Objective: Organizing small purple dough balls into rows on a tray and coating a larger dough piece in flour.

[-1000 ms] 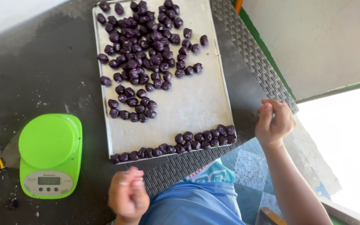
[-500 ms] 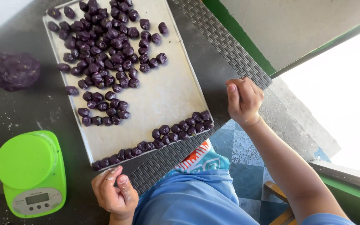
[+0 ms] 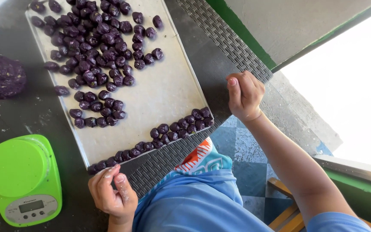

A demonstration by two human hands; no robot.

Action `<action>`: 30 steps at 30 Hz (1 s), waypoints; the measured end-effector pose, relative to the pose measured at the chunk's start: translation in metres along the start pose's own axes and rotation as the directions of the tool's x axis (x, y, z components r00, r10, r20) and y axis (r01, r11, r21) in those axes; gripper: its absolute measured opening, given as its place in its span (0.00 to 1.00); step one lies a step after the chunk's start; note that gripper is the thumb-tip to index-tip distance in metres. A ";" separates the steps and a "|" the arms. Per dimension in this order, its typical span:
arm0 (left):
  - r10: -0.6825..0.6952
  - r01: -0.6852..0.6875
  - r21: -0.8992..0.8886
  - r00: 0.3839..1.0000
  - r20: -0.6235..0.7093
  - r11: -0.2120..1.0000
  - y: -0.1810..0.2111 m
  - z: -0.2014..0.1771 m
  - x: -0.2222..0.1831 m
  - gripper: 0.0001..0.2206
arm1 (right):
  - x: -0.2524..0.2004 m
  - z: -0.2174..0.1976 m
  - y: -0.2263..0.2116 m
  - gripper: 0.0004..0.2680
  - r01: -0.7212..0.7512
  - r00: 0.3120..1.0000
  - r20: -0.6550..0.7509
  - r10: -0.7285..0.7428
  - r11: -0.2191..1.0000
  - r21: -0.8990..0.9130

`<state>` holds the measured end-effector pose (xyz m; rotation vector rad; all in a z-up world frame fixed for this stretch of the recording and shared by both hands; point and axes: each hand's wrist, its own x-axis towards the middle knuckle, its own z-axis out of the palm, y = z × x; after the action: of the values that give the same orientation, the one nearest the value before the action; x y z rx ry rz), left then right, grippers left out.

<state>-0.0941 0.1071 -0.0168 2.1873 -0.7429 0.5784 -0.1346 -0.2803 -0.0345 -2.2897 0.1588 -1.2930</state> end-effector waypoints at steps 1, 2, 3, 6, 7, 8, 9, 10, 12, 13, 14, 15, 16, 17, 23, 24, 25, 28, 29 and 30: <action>0.008 -0.008 -0.005 1.000 0.005 1.000 -0.001 0.000 0.000 0.12 | 0.001 0.001 0.001 0.15 -0.005 1.000 -0.006 0.005 1.000 -0.007; -0.005 0.005 -0.019 1.000 -0.001 1.000 -0.002 0.001 0.000 0.12 | 0.001 0.002 0.002 0.15 0.013 1.000 -0.003 -0.013 1.000 -0.026; -0.019 0.018 -0.036 1.000 -0.005 0.999 -0.002 0.002 -0.001 0.12 | 0.000 0.002 0.003 0.15 0.029 1.000 0.002 -0.029 0.998 -0.048; -0.026 0.025 -0.073 1.000 -0.013 0.997 -0.005 -0.001 -0.002 0.13 | 0.002 0.000 -0.004 0.14 -0.013 1.000 0.024 0.014 1.000 -0.024; -0.022 0.021 -0.076 1.000 -0.011 0.997 -0.006 -0.001 -0.002 0.13 | 0.001 0.000 -0.003 0.14 -0.014 1.000 0.021 0.015 0.999 -0.028; -0.007 0.006 -0.083 1.000 -0.013 0.997 -0.006 -0.001 -0.001 0.13 | 0.000 0.001 -0.002 0.13 -0.013 1.000 0.018 0.013 0.999 -0.029; 0.004 -0.006 -0.088 1.000 -0.017 0.996 -0.005 -0.001 -0.001 0.13 | 0.001 0.001 -0.001 0.13 -0.008 1.000 0.017 0.009 1.000 -0.028; 0.005 -0.006 -0.091 1.000 -0.018 0.996 -0.005 -0.002 -0.002 0.13 | -0.001 0.000 -0.001 0.13 -0.007 1.000 0.016 0.007 1.000 -0.031; 0.004 -0.006 -0.095 1.000 -0.018 0.995 -0.005 -0.002 0.000 0.13 | 0.000 0.004 0.001 0.14 0.007 1.000 0.003 -0.006 0.999 -0.051; 0.003 -0.004 -0.094 1.000 -0.013 0.996 -0.005 -0.002 0.000 0.13 | 0.000 0.003 0.001 0.14 0.002 1.000 0.005 -0.002 0.999 -0.051; 0.016 -0.018 -0.094 1.000 -0.023 0.995 -0.005 -0.002 0.001 0.12 | -0.001 0.003 0.002 0.13 -0.008 1.000 0.010 0.008 0.999 -0.054; 0.026 -0.029 -0.095 0.999 -0.033 0.995 -0.006 0.000 0.002 0.12 | 0.000 0.003 0.004 0.13 -0.015 1.000 0.018 0.016 0.998 -0.057; 0.023 -0.026 -0.095 0.999 -0.031 0.995 -0.006 -0.001 0.000 0.12 | -0.001 0.003 0.003 0.13 -0.018 1.000 0.021 0.019 0.998 -0.057; 0.002 -0.005 -0.107 1.000 -0.025 0.994 -0.007 -0.001 -0.002 0.12 | -0.002 0.003 0.003 0.13 -0.029 0.999 0.024 0.031 0.998 -0.061; -0.030 0.024 -0.119 0.998 -0.049 0.993 -0.007 -0.002 -0.004 0.13 | -0.004 0.003 0.005 0.13 -0.049 0.998 0.046 0.053 0.995 -0.088; -0.022 0.014 -0.122 0.998 -0.064 0.992 -0.007 -0.002 -0.003 0.13 | -0.004 0.003 0.006 0.13 -0.052 0.997 0.056 0.058 0.994 -0.101; -0.022 0.014 -0.125 0.998 -0.065 0.992 -0.007 -0.002 -0.002 0.13 | -0.002 0.004 0.006 0.13 -0.051 0.997 0.056 0.057 0.993 -0.104; -0.025 0.014 -0.148 0.997 -0.072 0.989 -0.007 -0.002 -0.001 0.13 | -0.003 0.003 0.008 0.14 -0.052 0.996 0.061 0.058 0.994 -0.100; -0.020 0.011 -0.152 0.998 -0.058 0.988 -0.005 -0.004 0.000 0.14 | -0.004 0.004 0.008 0.14 -0.039 0.998 0.054 0.045 0.993 -0.107; -0.016 0.009 -0.156 0.999 -0.043 0.988 -0.003 -0.007 0.001 0.14 | -0.005 0.004 0.008 0.14 -0.027 0.998 0.047 0.032 0.993 -0.114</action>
<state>-0.0928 0.1138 -0.0136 2.0279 -0.7259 0.5426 -0.1329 -0.2842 -0.0436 -2.4027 0.2543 -1.2414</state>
